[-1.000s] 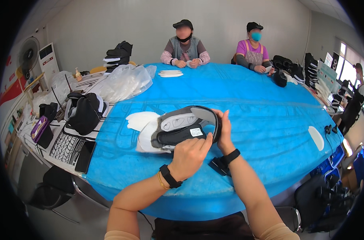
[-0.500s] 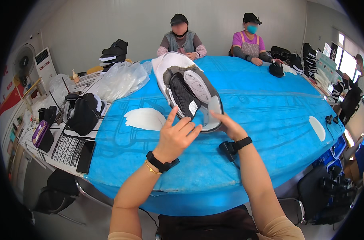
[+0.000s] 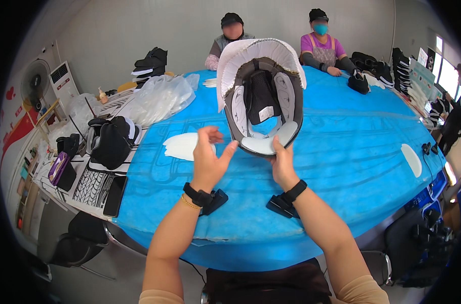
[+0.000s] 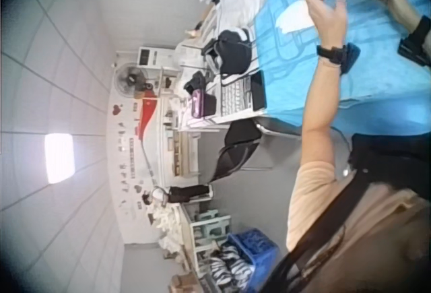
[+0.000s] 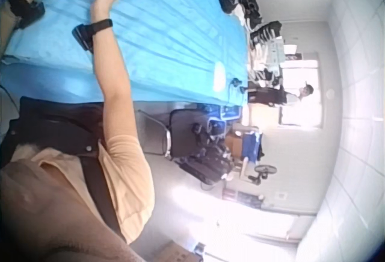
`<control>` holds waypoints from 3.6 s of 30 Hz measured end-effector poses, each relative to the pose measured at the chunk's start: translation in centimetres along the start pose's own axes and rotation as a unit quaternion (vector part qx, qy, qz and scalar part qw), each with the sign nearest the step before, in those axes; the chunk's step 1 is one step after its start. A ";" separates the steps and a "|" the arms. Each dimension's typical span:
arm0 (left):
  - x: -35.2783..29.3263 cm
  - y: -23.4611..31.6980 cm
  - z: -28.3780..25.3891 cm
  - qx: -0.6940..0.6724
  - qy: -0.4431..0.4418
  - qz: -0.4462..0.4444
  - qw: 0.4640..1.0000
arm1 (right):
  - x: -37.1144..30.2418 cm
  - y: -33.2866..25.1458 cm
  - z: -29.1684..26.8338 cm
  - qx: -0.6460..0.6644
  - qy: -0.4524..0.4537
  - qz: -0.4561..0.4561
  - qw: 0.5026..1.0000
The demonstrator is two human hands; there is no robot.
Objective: Manually assembling the components of an athletic shoe, including aligning the upper with the sole.
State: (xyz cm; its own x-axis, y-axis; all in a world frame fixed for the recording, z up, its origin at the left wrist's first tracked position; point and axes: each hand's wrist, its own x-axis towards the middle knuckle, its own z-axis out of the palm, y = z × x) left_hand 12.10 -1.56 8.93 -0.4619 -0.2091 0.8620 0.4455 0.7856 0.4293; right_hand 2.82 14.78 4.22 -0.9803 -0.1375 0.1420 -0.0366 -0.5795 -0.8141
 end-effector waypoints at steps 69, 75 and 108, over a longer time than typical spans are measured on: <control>-5.5 -8.6 4.5 -0.235 -0.210 -0.242 0.918 | 0.0 4.0 -2.2 -0.607 -0.186 -0.394 0.665; -6.4 -10.7 6.2 -0.158 -0.184 -0.143 0.960 | -1.4 -0.2 0.0 -0.667 -0.196 -0.202 0.689; -4.0 -4.4 2.7 -0.361 -0.311 -0.344 0.809 | -0.6 -0.5 -2.6 -0.527 -0.265 -0.090 0.803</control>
State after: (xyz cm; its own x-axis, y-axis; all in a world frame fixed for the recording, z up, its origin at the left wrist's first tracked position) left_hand 9.90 -2.67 2.88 -0.9877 0.0570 0.1453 0.1465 0.0160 0.9891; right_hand 2.92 17.24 3.07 -0.7305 -0.6124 0.3020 -0.5856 0.3343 -0.7385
